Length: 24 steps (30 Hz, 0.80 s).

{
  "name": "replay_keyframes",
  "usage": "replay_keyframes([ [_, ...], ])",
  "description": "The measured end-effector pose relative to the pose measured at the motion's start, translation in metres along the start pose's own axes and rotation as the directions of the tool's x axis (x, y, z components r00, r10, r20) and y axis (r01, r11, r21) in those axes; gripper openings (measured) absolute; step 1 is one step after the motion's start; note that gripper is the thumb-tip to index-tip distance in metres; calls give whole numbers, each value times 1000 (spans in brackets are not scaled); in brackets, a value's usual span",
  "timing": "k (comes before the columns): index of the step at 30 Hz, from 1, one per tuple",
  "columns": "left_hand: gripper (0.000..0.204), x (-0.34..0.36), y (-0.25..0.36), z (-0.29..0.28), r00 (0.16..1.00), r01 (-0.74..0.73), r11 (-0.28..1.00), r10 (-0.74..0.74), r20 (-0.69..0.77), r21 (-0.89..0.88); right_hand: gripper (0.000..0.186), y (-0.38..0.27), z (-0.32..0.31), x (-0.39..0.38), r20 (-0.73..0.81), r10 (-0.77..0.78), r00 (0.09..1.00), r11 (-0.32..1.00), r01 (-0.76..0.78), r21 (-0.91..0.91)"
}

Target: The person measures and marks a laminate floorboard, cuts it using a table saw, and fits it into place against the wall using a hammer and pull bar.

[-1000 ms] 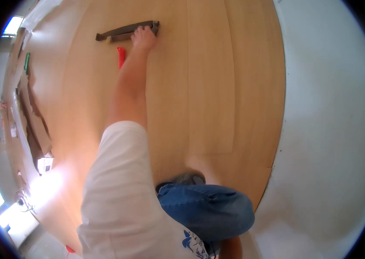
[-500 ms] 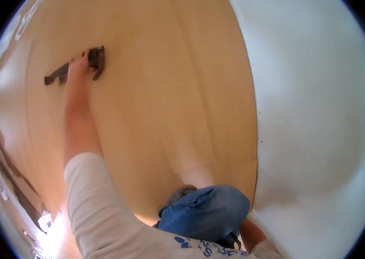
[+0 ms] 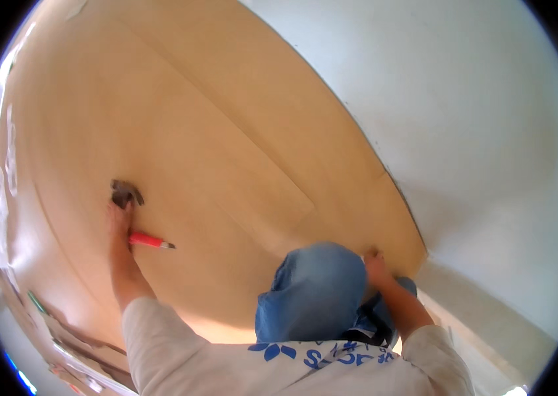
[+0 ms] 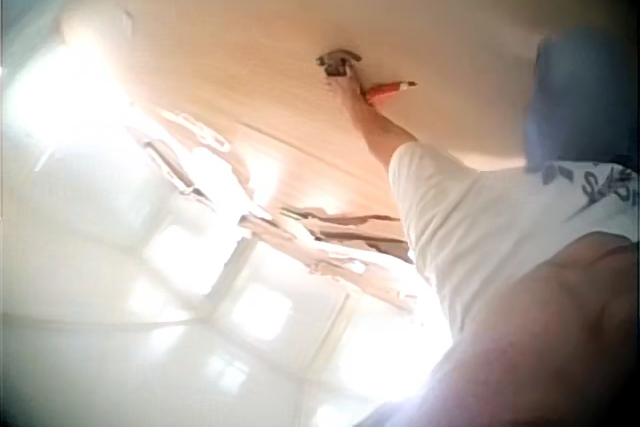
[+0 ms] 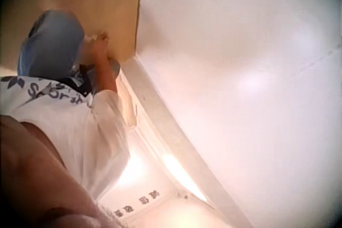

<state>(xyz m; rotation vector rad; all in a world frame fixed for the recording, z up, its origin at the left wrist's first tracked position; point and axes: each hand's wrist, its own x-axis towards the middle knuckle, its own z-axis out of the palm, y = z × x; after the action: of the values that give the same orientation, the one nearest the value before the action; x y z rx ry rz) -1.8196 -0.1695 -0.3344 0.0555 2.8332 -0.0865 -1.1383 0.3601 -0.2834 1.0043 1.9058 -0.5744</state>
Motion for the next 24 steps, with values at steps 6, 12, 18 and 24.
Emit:
replay_keyframes([
  [6, 74, -106, 30, 37, 992, -126, 966, 127, -8, -228, 56, 26, 37, 13, -348, -108, 931, 994, 93, -59],
  [12, 65, -210, 69, 44, 951, -207, 913, 272, 148, -352, 60, 46, 45, 26, -373, -66, 926, 997, 74, 8],
  [18, 63, -299, 113, -5, 974, -225, 956, 225, -20, -187, 58, 50, 67, 25, -476, -68, 877, 981, 146, 129],
  [24, 69, -365, 229, -90, 894, -449, 829, 412, -179, -333, 50, 67, 109, 55, -724, -320, 612, 872, 489, 29],
])
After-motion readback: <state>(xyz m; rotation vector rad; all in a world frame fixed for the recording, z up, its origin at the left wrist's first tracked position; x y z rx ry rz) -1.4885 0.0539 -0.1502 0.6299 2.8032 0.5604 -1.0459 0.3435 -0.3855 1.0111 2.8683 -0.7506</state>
